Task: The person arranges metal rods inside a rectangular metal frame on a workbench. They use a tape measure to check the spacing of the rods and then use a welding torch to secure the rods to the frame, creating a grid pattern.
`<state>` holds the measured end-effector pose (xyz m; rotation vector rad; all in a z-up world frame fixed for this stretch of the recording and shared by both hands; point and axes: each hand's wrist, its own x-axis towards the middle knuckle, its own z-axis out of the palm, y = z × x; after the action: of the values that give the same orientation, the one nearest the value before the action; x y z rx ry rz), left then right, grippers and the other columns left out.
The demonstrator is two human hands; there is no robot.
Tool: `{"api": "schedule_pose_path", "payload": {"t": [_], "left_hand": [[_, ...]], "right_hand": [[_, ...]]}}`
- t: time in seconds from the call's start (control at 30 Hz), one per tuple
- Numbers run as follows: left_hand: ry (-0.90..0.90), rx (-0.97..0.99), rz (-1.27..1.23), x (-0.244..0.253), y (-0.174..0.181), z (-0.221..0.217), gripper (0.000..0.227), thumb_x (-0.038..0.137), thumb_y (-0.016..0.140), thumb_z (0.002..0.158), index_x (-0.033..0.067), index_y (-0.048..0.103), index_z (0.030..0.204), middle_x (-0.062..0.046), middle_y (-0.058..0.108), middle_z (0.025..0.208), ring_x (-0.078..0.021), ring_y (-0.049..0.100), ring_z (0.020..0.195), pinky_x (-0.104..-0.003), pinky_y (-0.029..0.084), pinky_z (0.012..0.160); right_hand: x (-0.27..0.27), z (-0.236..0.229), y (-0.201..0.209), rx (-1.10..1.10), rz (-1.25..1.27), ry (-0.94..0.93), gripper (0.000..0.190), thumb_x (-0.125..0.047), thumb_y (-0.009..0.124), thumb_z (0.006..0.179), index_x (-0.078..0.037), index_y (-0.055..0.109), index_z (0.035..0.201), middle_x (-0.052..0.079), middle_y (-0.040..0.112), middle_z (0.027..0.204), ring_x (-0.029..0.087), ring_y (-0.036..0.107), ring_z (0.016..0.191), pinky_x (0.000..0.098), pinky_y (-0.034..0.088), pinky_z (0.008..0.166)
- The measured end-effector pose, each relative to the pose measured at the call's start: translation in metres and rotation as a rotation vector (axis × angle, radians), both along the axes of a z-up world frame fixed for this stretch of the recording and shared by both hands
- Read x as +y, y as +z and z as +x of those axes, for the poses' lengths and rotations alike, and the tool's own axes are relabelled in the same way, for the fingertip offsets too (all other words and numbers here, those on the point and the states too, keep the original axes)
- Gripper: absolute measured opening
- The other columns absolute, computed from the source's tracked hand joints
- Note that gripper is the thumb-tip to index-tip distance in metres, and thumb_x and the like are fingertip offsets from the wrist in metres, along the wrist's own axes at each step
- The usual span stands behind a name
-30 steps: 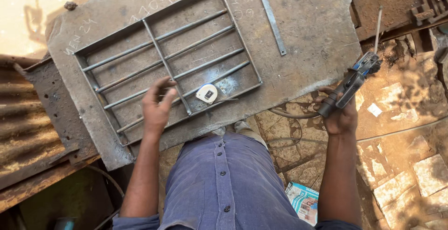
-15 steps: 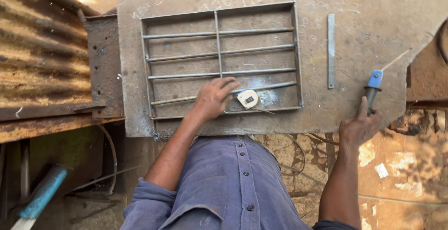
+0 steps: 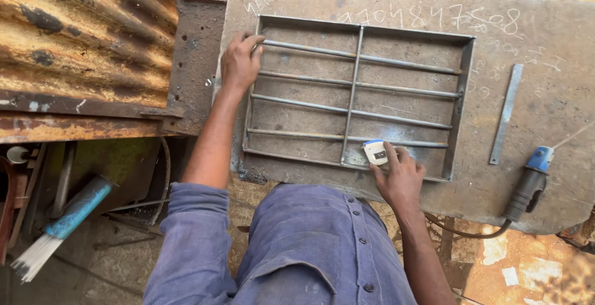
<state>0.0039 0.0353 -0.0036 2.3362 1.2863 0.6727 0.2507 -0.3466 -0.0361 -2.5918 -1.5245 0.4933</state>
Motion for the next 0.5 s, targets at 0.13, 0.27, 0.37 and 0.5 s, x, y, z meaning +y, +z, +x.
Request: {"api": "schedule_pose_path", "payload": {"t": [0.13, 0.27, 0.37, 0.5], "left_hand": [[-0.055, -0.002, -0.104, 0.017, -0.006, 0.021, 0.026, 0.008, 0.071, 0.094, 0.0122, 0.073, 0.119, -0.008, 0.067, 0.121, -0.0254, 0.069, 0.098, -0.040, 0.058, 0.086], [-0.209, 0.094, 0.137, 0.015, -0.023, 0.033, 0.025, 0.007, 0.074, 0.092, 0.0125, 0.077, 0.117, -0.006, 0.068, 0.121, -0.0281, 0.067, 0.109, -0.046, 0.052, 0.097], [-0.223, 0.327, 0.465, 0.030, -0.031, 0.038, 0.026, 0.010, 0.075, 0.082, 0.0173, 0.077, 0.107, -0.010, 0.068, 0.127, -0.0305, 0.066, 0.113, -0.047, 0.050, 0.095], [-0.464, 0.124, 0.111, 0.010, -0.007, 0.045, 0.031, 0.009, 0.072, 0.096, 0.0128, 0.074, 0.127, -0.014, 0.069, 0.125, -0.0281, 0.066, 0.109, -0.045, 0.054, 0.093]], "right_hand": [[0.024, -0.005, -0.003, 0.098, -0.088, -0.092, 0.075, -0.038, 0.081, 0.082, -0.016, 0.050, 0.147, 0.017, 0.060, 0.129, 0.034, 0.065, 0.111, 0.0540, 0.050, 0.094], [0.027, -0.003, -0.003, 0.184, 0.045, -0.173, 0.064, -0.030, 0.084, 0.079, -0.010, 0.055, 0.132, 0.017, 0.064, 0.120, 0.035, 0.069, 0.103, 0.0509, 0.057, 0.085], [0.023, 0.000, 0.012, 0.616, 0.212, -0.480, 0.060, -0.015, 0.084, 0.076, -0.009, 0.055, 0.129, 0.016, 0.068, 0.113, 0.032, 0.071, 0.095, 0.0450, 0.061, 0.075], [0.033, -0.007, 0.026, 1.258, 0.813, -0.733, 0.056, -0.002, 0.074, 0.079, -0.007, 0.056, 0.132, 0.013, 0.064, 0.116, 0.024, 0.070, 0.098, 0.0388, 0.068, 0.077]]}}
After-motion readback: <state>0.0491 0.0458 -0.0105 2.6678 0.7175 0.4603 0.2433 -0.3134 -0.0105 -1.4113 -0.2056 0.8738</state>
